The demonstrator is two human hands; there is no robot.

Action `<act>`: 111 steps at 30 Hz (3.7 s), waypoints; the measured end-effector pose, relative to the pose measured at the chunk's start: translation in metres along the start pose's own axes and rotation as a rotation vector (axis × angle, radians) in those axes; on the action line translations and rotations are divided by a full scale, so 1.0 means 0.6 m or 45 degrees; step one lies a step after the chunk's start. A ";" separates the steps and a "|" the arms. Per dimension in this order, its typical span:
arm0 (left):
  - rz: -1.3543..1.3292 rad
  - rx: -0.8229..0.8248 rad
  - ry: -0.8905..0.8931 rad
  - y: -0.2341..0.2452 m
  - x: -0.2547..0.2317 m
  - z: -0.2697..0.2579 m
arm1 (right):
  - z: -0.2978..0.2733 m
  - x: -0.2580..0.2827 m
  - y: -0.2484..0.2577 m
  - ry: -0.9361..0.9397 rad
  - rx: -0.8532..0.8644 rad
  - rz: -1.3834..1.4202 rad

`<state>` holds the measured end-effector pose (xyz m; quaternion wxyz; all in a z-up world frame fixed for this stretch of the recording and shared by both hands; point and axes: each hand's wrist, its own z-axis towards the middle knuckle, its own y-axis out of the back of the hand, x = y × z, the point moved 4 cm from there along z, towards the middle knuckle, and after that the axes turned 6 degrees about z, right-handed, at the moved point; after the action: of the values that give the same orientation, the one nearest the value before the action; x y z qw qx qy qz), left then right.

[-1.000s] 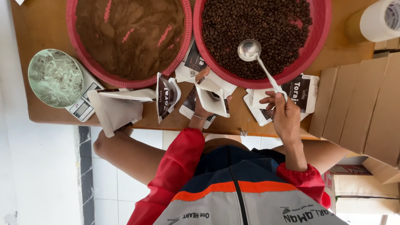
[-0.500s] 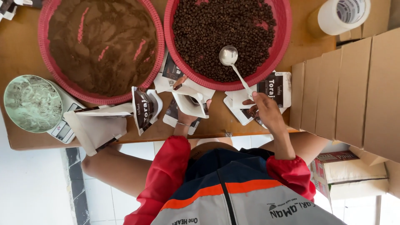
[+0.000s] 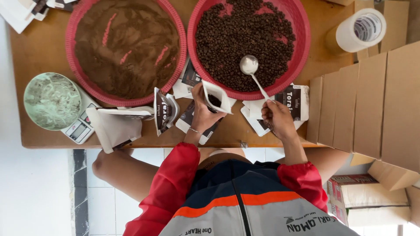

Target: Filling small coffee bags with roasted beans using a spoon and folding the bags for packaging.

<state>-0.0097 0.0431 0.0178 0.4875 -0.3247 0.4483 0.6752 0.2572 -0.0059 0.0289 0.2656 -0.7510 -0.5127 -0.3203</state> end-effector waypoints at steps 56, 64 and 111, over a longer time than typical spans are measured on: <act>-0.105 -0.239 -0.113 0.052 -0.082 0.003 | -0.103 0.082 -0.125 0.944 0.055 -1.013; -0.128 -0.225 -0.140 0.057 -0.083 0.001 | -0.086 0.087 -0.149 0.863 0.114 -1.078; -0.099 -0.081 -0.129 0.049 -0.066 -0.010 | -0.024 0.037 0.073 0.145 -0.103 0.238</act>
<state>-0.0251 0.0197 0.0586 0.5248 -0.3224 0.3884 0.6854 0.3016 -0.0177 0.0517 0.2925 -0.7861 -0.4113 -0.3569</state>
